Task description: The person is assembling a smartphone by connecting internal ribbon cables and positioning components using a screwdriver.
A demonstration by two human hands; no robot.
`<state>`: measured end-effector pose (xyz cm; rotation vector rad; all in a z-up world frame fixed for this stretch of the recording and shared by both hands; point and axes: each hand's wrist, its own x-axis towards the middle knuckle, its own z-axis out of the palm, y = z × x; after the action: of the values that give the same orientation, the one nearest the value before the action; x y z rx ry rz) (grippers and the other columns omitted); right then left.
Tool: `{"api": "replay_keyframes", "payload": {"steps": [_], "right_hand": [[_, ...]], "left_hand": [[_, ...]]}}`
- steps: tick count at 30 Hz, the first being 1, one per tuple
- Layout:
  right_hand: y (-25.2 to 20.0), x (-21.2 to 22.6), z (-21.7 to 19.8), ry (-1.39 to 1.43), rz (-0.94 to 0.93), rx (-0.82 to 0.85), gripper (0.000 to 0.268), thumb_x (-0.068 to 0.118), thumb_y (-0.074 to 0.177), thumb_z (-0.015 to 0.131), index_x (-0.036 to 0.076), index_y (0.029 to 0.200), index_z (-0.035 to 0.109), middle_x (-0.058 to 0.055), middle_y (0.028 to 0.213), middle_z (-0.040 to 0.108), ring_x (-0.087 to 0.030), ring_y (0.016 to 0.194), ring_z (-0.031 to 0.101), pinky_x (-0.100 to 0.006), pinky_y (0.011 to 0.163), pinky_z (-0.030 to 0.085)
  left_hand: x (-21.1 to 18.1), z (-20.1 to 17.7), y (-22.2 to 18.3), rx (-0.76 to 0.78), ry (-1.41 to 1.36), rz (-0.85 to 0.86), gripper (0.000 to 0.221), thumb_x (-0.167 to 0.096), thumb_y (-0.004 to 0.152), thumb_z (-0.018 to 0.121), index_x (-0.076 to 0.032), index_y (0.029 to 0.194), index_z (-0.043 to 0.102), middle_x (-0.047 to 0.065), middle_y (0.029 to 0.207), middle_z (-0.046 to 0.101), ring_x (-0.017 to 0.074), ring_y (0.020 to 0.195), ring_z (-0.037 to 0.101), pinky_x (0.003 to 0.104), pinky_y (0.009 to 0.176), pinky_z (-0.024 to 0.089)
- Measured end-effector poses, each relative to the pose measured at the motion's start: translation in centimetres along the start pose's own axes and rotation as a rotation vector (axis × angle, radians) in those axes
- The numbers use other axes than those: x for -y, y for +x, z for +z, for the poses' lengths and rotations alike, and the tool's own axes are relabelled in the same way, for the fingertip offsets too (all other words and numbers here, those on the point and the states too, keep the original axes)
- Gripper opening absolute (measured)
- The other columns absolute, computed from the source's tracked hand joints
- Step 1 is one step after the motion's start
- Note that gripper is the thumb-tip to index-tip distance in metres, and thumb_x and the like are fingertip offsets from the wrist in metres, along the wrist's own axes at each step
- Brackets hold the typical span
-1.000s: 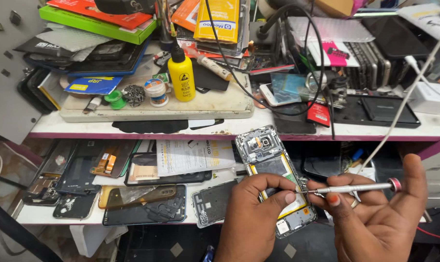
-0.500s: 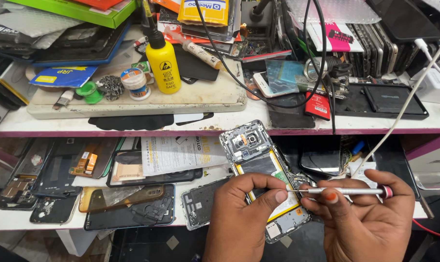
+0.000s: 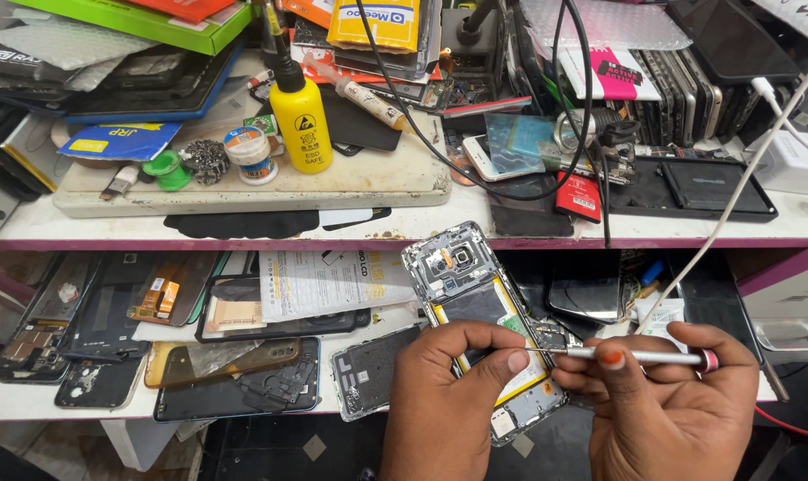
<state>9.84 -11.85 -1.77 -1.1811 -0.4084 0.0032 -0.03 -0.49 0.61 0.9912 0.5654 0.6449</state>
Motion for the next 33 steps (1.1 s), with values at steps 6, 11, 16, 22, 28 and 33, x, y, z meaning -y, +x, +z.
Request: {"api": "replay_keyframes", "payload": {"steps": [6, 11, 16, 22, 28, 33], "right_hand": [[-0.1, -0.1, 0.2, -0.068, -0.010, -0.006, 0.049, -0.008, 0.098, 0.065, 0.001, 0.135, 0.034, -0.026, 0.088, 0.066, -0.031, 0.077, 0.073, -0.047, 0.070, 0.067], [-0.4, -0.2, 0.2, -0.168, -0.092, 0.016, 0.049, -0.009, 0.098, 0.068, -0.001, 0.131, 0.033, -0.027, 0.089, 0.065, -0.029, 0.075, 0.072, -0.046, 0.076, 0.067], [-0.4, 0.3, 0.3, 0.057, -0.008, 0.134, 0.061, -0.010, 0.093, 0.066, 0.004, 0.141, 0.031, -0.031, 0.108, 0.067, -0.033, 0.097, 0.073, -0.046, 0.087, 0.065], [-0.4, 0.7, 0.6, 0.010, 0.026, 0.162, 0.067, -0.013, 0.090, 0.062, 0.005, 0.144, 0.026, -0.034, 0.110, 0.064, -0.039, 0.101, 0.073, -0.049, 0.089, 0.065], [-0.1, 2.4, 1.2, -0.016, -0.094, 0.137, 0.080, -0.010, 0.093, 0.063, 0.009, 0.157, 0.020, -0.028, 0.109, 0.067, -0.031, 0.095, 0.075, -0.046, 0.090, 0.067], [-0.6, 3.9, 1.6, -0.321, -0.166, 0.058, 0.084, -0.009, 0.090, 0.062, 0.012, 0.156, 0.015, -0.025, 0.104, 0.068, -0.030, 0.089, 0.074, -0.041, 0.088, 0.066]], "left_hand": [[-0.5, 0.0, -0.1, -0.026, 0.026, -0.035, 0.008, 0.004, 0.078, 0.079, 0.003, 0.086, 0.077, 0.008, 0.091, 0.071, 0.0124, 0.081, 0.070, 0.027, 0.074, 0.059], [-0.6, -0.1, 0.1, -0.062, 0.144, 0.024, 0.008, 0.003, 0.077, 0.080, 0.002, 0.084, 0.078, 0.007, 0.092, 0.071, 0.0119, 0.083, 0.070, 0.027, 0.075, 0.059], [-0.7, -0.3, 0.1, -0.074, 0.187, 0.025, 0.009, 0.001, 0.076, 0.081, 0.000, 0.085, 0.079, 0.008, 0.092, 0.072, 0.0122, 0.085, 0.071, 0.027, 0.076, 0.058], [-1.4, 0.2, 0.1, -0.026, 0.214, -0.024, 0.029, 0.003, 0.073, 0.081, -0.003, 0.101, 0.079, 0.007, 0.102, 0.072, 0.0120, 0.093, 0.072, 0.027, 0.081, 0.060], [-1.2, 0.6, 0.2, 0.056, -0.049, -0.056, 0.057, 0.016, 0.077, 0.062, 0.001, 0.132, 0.067, 0.013, 0.117, 0.072, 0.0167, 0.101, 0.072, 0.029, 0.088, 0.059], [-1.5, -0.2, 0.3, 0.007, -0.125, -0.020, 0.064, 0.022, 0.078, 0.047, 0.004, 0.138, 0.062, 0.017, 0.124, 0.071, 0.0174, 0.108, 0.071, 0.029, 0.096, 0.056]]}}
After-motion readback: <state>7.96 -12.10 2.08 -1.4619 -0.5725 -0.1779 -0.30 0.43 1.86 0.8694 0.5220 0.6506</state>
